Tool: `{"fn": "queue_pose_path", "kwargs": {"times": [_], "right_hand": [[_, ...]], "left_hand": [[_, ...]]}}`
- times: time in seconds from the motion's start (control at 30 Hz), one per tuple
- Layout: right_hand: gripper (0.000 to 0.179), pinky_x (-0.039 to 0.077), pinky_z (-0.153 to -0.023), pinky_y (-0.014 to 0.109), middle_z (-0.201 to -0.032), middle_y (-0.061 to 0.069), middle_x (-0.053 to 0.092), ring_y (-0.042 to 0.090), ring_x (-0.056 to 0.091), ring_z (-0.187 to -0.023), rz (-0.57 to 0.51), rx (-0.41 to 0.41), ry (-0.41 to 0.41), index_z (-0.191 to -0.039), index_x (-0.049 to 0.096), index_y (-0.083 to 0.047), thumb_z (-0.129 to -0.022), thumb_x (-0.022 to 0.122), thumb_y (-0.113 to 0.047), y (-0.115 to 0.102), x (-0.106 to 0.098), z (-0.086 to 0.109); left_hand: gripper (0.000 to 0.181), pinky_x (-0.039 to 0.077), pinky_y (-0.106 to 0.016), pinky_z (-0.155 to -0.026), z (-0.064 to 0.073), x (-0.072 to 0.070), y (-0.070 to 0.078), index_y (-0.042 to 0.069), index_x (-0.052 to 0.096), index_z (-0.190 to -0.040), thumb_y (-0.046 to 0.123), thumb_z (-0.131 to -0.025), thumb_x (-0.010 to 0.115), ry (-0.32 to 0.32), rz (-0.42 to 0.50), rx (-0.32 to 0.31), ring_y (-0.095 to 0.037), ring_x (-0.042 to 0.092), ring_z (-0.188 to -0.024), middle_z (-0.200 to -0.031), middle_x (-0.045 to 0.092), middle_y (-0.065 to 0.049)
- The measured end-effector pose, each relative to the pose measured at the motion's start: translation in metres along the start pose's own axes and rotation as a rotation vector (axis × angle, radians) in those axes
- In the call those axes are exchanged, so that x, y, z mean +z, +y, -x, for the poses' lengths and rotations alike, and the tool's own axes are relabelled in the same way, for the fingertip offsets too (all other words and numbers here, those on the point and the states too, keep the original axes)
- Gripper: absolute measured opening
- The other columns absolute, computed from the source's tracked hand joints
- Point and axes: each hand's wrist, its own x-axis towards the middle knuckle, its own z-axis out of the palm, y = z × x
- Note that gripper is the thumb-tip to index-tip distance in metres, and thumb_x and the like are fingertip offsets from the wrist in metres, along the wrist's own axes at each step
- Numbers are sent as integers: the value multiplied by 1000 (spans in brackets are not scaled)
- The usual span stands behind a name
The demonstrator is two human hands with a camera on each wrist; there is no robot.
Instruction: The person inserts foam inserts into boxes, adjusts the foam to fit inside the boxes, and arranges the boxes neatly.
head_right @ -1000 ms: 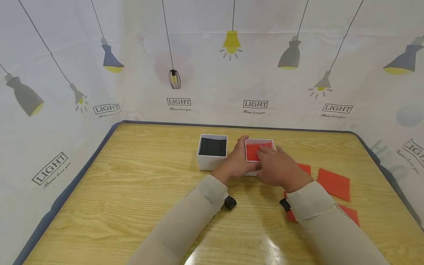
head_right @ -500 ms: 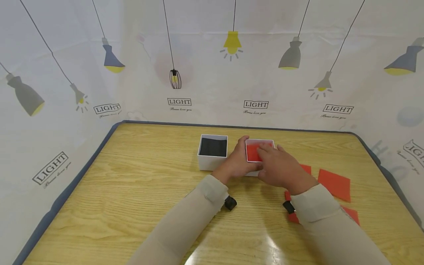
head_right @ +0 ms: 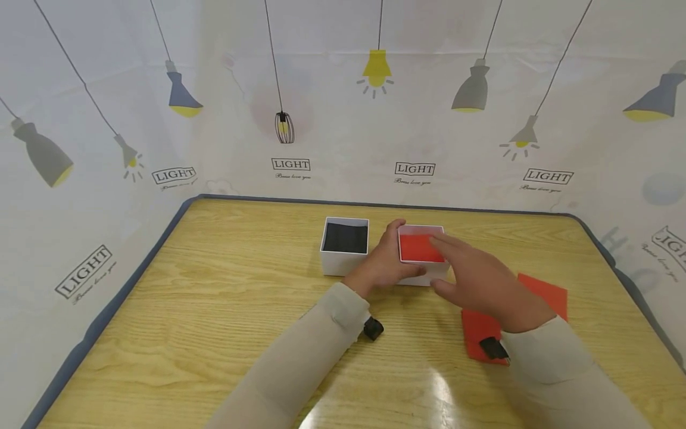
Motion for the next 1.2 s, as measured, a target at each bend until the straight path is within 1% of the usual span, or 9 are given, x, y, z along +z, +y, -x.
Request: {"fn": "queue_pose_path", "kwargs": {"times": [0.17,0.23,0.4,0.53,0.73,0.9,1.0,1.2], "right_hand": [[80,48,-105,67,-159,25,47,48,48,-141,-56,23,-5,-159,42,-2,-94,80,-28,11,-7,16],[80,46,-106,68,-158,25,48,49,48,-141,-72,33,-8,-159,43,-1,-95,80,-32,16,-8,22],[79,43,-107,71,-155,27,50,50,47,-139,-94,76,-37,-155,47,0,-96,78,-42,31,-7,33],[78,44,-104,72,-151,27,53,51,48,-136,-110,99,-53,-152,49,1,-96,78,-44,42,-5,43],[85,47,-100,71,-148,29,53,51,50,-132,-97,151,-85,-152,50,1,-92,80,-52,59,0,57],[91,49,-94,71,-148,33,51,56,50,-130,-101,184,-118,-152,49,3,-89,82,-54,75,3,70],[98,49,-92,73,-148,38,47,60,48,-129,-98,217,-147,-151,48,6,-85,84,-57,85,5,77],[109,47,-92,75,-149,43,41,65,43,-129,-93,277,-207,-152,45,9,-79,87,-60,100,10,89]], "left_hand": [[111,50,-38,-108,1,0,1,25,20,-165,23,-82,92,0,0,-29,-13,54,-119,-144,50,2],[111,50,-38,-108,1,0,2,26,20,-165,23,-82,92,2,-5,-35,-14,55,-119,-144,50,2],[110,50,-38,-107,1,0,3,26,19,-165,23,-82,92,1,-12,-46,-14,55,-118,-143,50,2],[110,50,-39,-107,2,-1,3,27,19,-165,22,-83,92,-4,-10,-50,-14,55,-118,-143,50,2],[110,50,-38,-106,2,0,4,27,19,-165,23,-83,92,-9,-15,-49,-14,56,-118,-142,50,2],[109,50,-39,-107,1,0,2,30,20,-165,23,-83,92,-15,-2,-57,-13,54,-119,-143,50,5],[109,50,-39,-107,0,0,1,32,20,-164,23,-83,92,-15,3,-61,-12,54,-120,-144,49,7],[110,50,-39,-107,1,0,1,33,19,-165,23,-83,92,-14,9,-64,-12,54,-119,-143,49,7]]}}
